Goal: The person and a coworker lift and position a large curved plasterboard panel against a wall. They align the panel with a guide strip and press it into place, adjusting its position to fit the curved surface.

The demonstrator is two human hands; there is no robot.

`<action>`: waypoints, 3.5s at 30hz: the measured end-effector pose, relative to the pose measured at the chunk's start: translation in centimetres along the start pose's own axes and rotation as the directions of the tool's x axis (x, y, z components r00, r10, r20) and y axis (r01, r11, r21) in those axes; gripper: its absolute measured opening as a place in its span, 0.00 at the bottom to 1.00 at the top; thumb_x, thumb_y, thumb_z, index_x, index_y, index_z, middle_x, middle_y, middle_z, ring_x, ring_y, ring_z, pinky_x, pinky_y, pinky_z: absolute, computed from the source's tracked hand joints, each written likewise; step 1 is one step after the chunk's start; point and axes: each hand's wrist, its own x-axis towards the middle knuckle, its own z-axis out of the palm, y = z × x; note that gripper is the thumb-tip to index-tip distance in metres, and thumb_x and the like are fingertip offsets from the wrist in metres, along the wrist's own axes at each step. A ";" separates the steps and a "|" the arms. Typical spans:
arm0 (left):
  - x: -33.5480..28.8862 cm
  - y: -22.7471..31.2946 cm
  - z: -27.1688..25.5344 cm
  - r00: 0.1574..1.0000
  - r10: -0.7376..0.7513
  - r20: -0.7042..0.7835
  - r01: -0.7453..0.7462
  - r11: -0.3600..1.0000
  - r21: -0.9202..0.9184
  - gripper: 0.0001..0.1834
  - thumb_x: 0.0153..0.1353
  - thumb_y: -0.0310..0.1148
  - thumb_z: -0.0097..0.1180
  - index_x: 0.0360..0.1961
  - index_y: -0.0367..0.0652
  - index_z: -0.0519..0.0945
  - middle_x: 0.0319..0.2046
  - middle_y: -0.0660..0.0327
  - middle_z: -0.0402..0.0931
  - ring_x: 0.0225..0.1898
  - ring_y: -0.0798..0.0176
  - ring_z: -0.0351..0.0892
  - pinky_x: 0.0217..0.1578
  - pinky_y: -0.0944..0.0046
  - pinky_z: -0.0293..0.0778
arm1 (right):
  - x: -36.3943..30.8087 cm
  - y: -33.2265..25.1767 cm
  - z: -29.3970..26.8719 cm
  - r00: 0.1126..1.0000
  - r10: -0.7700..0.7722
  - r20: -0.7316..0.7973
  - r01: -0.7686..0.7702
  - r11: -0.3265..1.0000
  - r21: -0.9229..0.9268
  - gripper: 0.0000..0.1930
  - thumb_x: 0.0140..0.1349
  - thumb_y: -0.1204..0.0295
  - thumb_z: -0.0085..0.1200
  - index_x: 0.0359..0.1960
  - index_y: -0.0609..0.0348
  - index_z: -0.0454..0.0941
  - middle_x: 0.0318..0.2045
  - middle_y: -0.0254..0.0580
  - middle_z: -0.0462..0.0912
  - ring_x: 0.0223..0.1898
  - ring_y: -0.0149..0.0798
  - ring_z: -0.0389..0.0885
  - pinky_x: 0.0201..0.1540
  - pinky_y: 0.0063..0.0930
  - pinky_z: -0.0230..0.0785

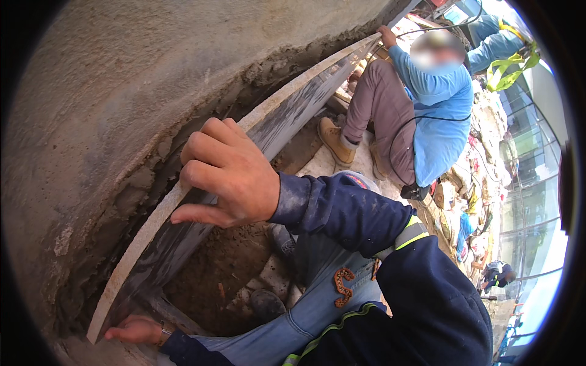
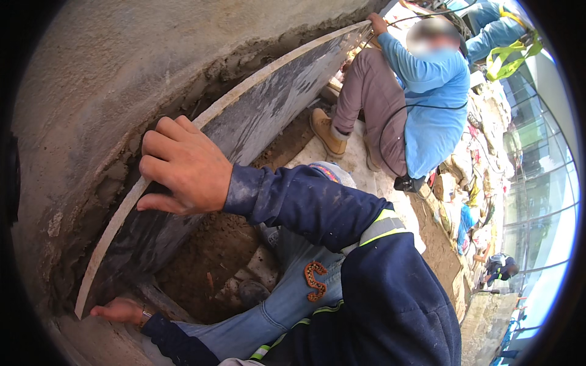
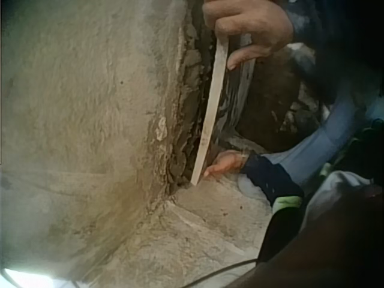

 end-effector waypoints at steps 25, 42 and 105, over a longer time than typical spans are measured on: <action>1.4 -2.5 -1.2 1.000 0.025 -0.005 -0.026 0.989 -0.143 0.48 0.70 0.61 0.43 0.61 0.14 0.61 0.65 0.36 0.61 0.65 0.49 0.64 0.68 0.54 0.56 | -0.3 -0.7 -0.3 0.999 0.031 -0.016 -0.031 0.999 0.026 0.25 0.45 0.51 0.72 0.33 0.51 0.71 0.35 0.37 0.69 0.37 0.44 0.65 0.40 0.38 0.56; 0.1 -0.7 0.3 0.991 0.093 -0.096 -0.100 0.992 -0.071 0.44 0.72 0.58 0.40 0.65 0.20 0.59 0.68 0.41 0.58 0.68 0.51 0.60 0.71 0.55 0.53 | -0.1 -1.1 -0.6 0.999 0.037 -0.006 -0.037 0.999 -0.004 0.24 0.45 0.50 0.71 0.32 0.51 0.73 0.34 0.37 0.69 0.36 0.44 0.65 0.39 0.37 0.57; -1.6 -9.6 -1.3 0.963 -0.177 -0.203 0.190 0.981 0.044 0.20 0.71 0.31 0.37 0.57 0.30 0.70 0.52 0.41 0.73 0.52 0.47 0.75 0.54 0.56 0.72 | 1.5 -3.2 -0.7 0.987 0.037 0.157 -0.011 0.986 -0.167 0.27 0.47 0.53 0.72 0.33 0.63 0.73 0.31 0.41 0.73 0.32 0.40 0.71 0.35 0.30 0.66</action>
